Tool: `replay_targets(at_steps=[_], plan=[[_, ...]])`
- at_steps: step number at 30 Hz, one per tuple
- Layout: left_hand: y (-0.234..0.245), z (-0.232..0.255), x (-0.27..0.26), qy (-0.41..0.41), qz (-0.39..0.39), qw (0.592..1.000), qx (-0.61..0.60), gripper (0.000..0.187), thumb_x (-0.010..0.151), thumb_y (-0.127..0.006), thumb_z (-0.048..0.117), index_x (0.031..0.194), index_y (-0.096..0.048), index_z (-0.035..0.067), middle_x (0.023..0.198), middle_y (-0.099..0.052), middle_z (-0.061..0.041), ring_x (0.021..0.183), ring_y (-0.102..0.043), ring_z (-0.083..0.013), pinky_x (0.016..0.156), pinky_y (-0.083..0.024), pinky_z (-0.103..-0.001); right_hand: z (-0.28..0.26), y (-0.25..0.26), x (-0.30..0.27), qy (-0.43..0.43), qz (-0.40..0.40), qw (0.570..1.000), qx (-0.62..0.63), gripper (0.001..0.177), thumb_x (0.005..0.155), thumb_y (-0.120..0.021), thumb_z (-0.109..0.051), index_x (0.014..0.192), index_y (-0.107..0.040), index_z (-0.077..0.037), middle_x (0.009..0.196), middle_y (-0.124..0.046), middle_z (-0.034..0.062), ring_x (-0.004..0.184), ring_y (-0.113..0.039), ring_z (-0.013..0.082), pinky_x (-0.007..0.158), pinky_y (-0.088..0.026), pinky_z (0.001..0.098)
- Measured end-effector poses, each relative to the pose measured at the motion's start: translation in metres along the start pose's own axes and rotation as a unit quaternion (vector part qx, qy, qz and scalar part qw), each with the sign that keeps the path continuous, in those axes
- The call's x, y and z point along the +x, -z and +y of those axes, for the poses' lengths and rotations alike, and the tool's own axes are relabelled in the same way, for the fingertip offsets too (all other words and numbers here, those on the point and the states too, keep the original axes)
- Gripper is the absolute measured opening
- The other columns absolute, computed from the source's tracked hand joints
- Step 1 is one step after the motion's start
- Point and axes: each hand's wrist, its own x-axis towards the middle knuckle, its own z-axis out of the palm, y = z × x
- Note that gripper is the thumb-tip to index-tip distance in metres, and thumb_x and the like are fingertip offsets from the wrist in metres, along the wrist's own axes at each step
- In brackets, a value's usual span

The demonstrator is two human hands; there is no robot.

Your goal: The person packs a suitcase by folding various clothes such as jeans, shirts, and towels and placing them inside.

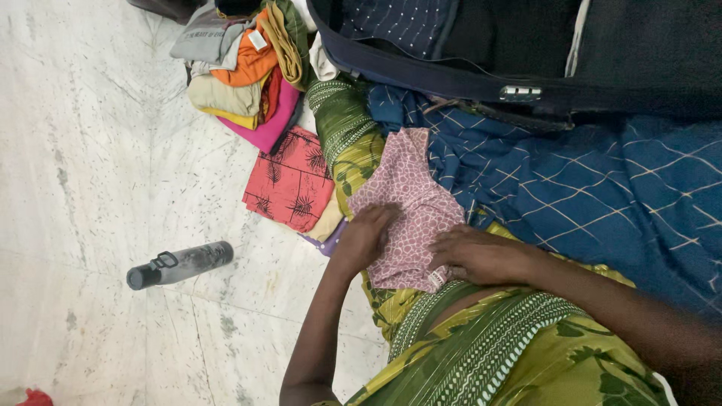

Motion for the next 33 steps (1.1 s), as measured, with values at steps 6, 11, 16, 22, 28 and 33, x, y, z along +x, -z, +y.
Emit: replay_targets(at_steps=[6, 11, 16, 22, 28, 33], plan=[[-0.011, 0.012, -0.002, 0.058, 0.005, 0.998, -0.039, 0.037, 0.093, -0.068, 0.011, 0.128, -0.063, 0.0, 0.129, -0.067, -0.02, 0.12, -0.062, -0.0401, 0.104, -0.049, -0.047, 0.032, 0.055, 0.022, -0.065, -0.059, 0.996, 0.011, 0.06, 0.092, -0.067, -0.041, 0.147, -0.052, -0.021, 0.144, -0.055, 0.0096, 0.134, -0.052, 0.0283, 0.113, -0.041, 0.0435], [-0.036, 0.011, 0.002, 0.056, 0.03, 0.998, 0.021, 0.035, 0.093, -0.065, 0.011, 0.126, -0.066, 0.002, 0.132, -0.067, -0.02, 0.124, -0.062, -0.0382, 0.11, -0.046, -0.046, 0.114, 0.096, 0.142, -0.022, 0.269, 0.959, -0.086, 0.062, 0.087, -0.076, -0.038, 0.139, -0.058, -0.011, 0.135, -0.063, 0.0169, 0.129, -0.054, 0.0365, 0.109, -0.042, 0.0502], [-0.065, 0.019, -0.008, 0.067, 0.052, 0.995, 0.048, 0.039, 0.097, -0.059, 0.011, 0.134, -0.062, -0.001, 0.143, -0.059, -0.022, 0.135, -0.055, -0.0378, 0.119, -0.036, -0.049, 0.161, 0.086, 0.208, -0.098, 0.176, 0.975, -0.091, 0.095, 0.072, -0.092, -0.047, 0.146, -0.046, -0.011, 0.14, -0.053, 0.0192, 0.128, -0.043, 0.0442, 0.11, -0.033, 0.0527], [-0.072, 0.023, -0.013, 0.098, 0.045, 0.993, 0.04, 0.044, 0.101, -0.05, 0.011, 0.144, -0.056, 0.001, 0.155, -0.05, -0.02, 0.147, -0.043, -0.0361, 0.124, -0.027, -0.051, 0.153, 0.086, 0.191, -0.151, 0.168, 0.967, -0.116, 0.064, 0.076, -0.088, -0.033, 0.132, -0.063, -0.016, 0.134, -0.062, 0.0138, 0.133, -0.05, 0.0355, 0.11, -0.04, 0.052], [-0.068, 0.018, -0.003, 0.09, 0.062, 0.992, 0.057, 0.042, 0.104, -0.051, 0.016, 0.143, -0.056, 0.003, 0.158, -0.046, -0.019, 0.149, -0.039, -0.0368, 0.126, -0.025, -0.052, 0.095, 0.124, 0.141, 0.078, 0.294, 0.947, -0.102, 0.037, 0.082, -0.076, -0.012, 0.114, -0.058, -0.008, 0.113, -0.065, 0.0144, 0.111, -0.061, 0.0372, 0.092, -0.049, 0.0503], [-0.055, -0.021, 0.025, 0.08, 0.106, 0.98, 0.149, 0.044, 0.103, -0.052, 0.018, 0.144, -0.055, 0.004, 0.16, -0.041, -0.018, 0.151, -0.037, -0.0368, 0.127, -0.022, -0.053, 0.032, 0.138, 0.114, 0.091, 0.362, 0.91, -0.177, 0.021, 0.092, -0.066, -0.005, 0.112, -0.057, -0.007, 0.102, -0.067, 0.012, 0.092, -0.068, 0.0393, 0.078, -0.052, 0.0512]])
